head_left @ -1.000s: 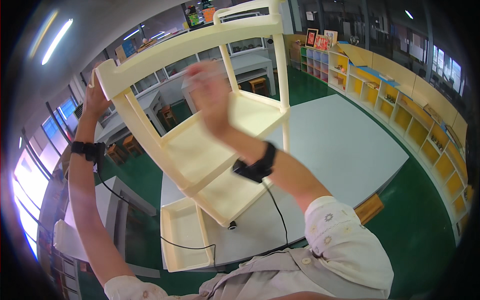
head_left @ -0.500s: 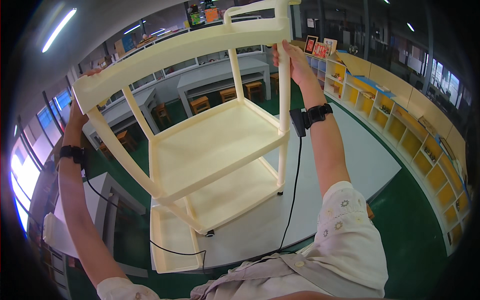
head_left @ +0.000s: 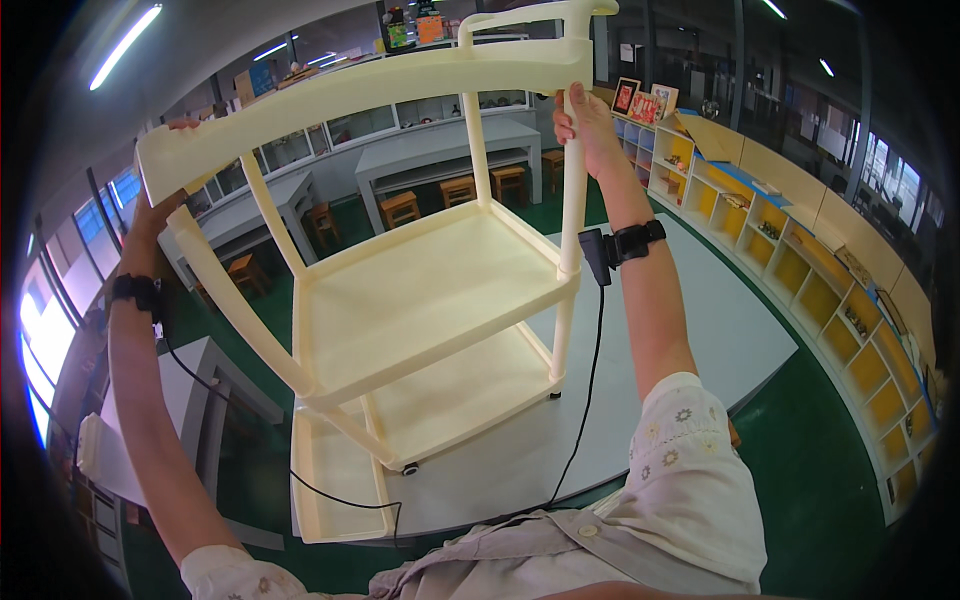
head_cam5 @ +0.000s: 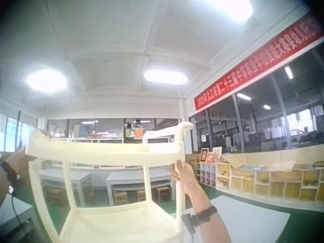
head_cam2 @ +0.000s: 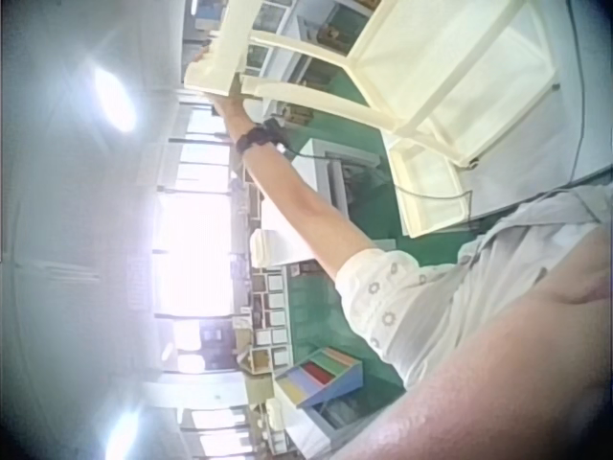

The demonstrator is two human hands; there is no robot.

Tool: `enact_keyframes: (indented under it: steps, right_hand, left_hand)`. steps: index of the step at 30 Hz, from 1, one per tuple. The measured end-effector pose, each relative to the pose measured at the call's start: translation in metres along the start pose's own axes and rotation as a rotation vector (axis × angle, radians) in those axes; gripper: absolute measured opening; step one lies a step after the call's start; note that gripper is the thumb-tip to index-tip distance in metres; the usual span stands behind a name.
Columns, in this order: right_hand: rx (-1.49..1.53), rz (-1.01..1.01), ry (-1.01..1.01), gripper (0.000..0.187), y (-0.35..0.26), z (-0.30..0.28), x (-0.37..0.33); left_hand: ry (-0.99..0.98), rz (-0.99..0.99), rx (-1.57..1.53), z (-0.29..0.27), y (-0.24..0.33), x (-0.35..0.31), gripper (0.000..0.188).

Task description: Disassemble a plastic utility trolley by removing the trays and support pillars.

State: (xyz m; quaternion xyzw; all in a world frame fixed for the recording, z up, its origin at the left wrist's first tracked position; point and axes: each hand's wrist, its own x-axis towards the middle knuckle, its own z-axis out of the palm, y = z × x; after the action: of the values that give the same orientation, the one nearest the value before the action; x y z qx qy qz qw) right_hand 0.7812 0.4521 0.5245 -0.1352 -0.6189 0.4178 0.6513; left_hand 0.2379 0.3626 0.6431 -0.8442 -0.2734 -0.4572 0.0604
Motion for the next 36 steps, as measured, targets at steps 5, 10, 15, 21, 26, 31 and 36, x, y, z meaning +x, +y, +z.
enact_keyframes:
  steps: [5,10,15,21,26,31,36]
  right_hand:
    - [-0.003,-0.003,0.036,0.047,-0.004,0.003,-0.003]
    - [-0.019,-0.013,0.116,0.048,-0.009,0.009,-0.006]
    - [-0.04,-0.017,0.13,0.048,-0.013,0.015,-0.009]
    - [-0.057,0.01,0.148,0.048,-0.015,0.017,-0.01]
    - [-0.135,-0.046,0.069,0.046,-0.022,0.015,-0.011]
    - [0.069,-0.056,-0.08,0.046,-0.025,0.012,-0.017]
    - [0.133,-0.061,-0.122,0.052,-0.021,0.009,-0.016]
  left_hand:
    - [0.122,0.016,-0.058,0.003,0.015,0.008,0.043]
    - [0.123,0.237,0.018,0.006,0.022,0.009,0.048]
    - [0.143,0.184,-0.01,0.004,0.021,0.007,0.046]
    - [0.166,0.159,-0.007,0.003,0.02,0.004,0.044]
    - [0.183,0.157,-0.009,0.001,0.015,0.004,0.042]
    - [0.202,0.141,-0.018,-0.002,0.008,0.005,0.04]
    - [0.204,0.12,-0.032,-0.004,0.004,0.006,0.039]
